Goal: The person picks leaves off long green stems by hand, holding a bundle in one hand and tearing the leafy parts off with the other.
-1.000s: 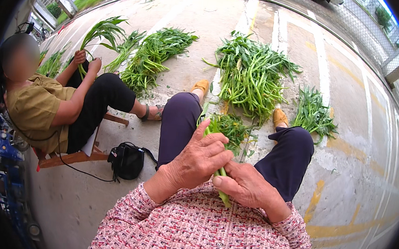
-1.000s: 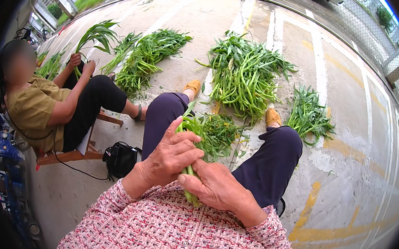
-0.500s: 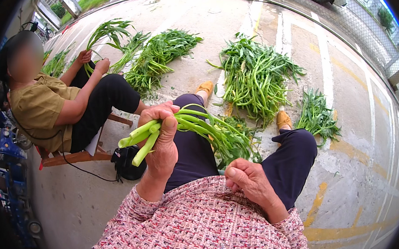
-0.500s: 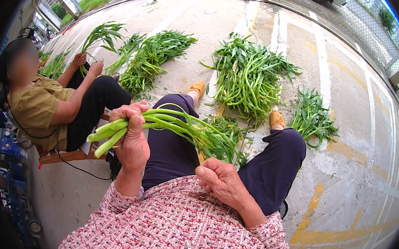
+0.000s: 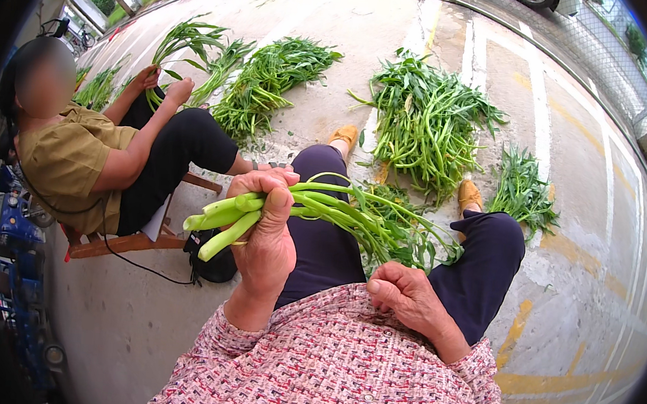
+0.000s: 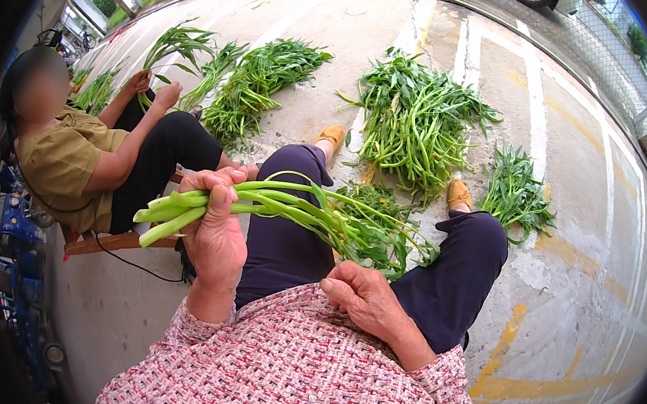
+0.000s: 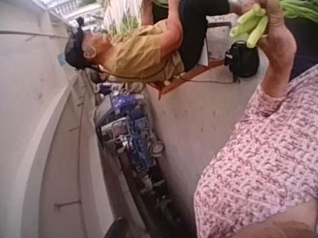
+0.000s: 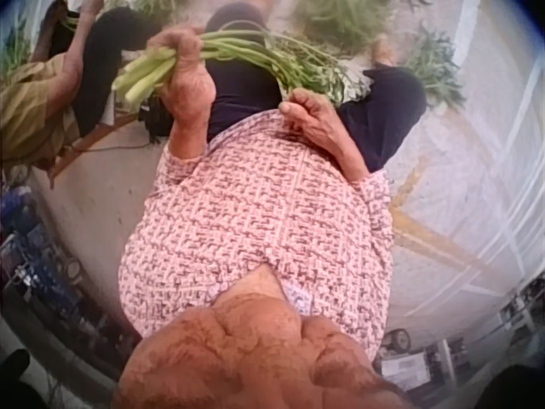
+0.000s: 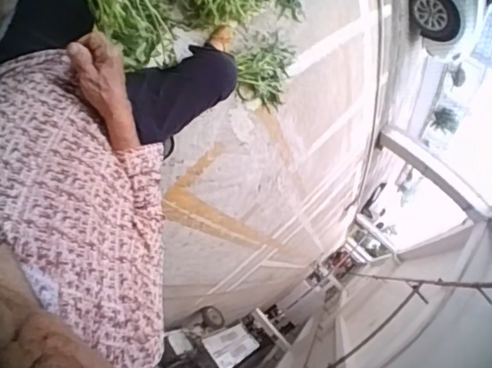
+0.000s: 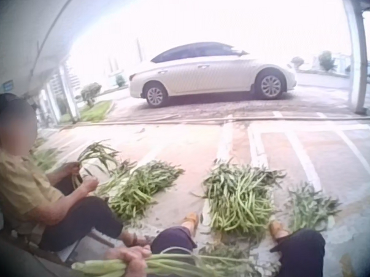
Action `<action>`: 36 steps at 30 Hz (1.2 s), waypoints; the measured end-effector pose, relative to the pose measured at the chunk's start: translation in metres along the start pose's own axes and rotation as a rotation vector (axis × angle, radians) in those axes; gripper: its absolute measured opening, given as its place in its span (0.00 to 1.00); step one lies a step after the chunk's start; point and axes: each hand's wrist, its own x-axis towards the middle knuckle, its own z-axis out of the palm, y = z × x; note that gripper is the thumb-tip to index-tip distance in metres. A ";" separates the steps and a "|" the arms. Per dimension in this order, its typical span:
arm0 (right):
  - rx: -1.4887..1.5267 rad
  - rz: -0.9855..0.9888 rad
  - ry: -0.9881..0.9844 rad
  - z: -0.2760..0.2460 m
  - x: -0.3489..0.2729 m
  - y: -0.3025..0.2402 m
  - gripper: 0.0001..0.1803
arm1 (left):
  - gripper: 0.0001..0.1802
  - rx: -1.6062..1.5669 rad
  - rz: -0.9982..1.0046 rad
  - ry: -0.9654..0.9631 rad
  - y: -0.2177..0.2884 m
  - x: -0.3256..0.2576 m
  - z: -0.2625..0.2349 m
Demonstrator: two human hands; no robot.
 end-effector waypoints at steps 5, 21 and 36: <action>-0.084 -0.033 0.074 0.004 0.004 0.003 0.11 | 0.07 -0.027 -0.079 0.035 0.003 -0.002 0.002; -0.760 -0.814 0.418 0.036 0.073 -0.028 0.09 | 0.06 0.042 -0.159 0.052 0.009 -0.010 0.014; -0.755 -0.818 0.465 0.041 0.080 -0.027 0.06 | 0.09 0.076 -0.179 0.030 0.009 -0.019 0.029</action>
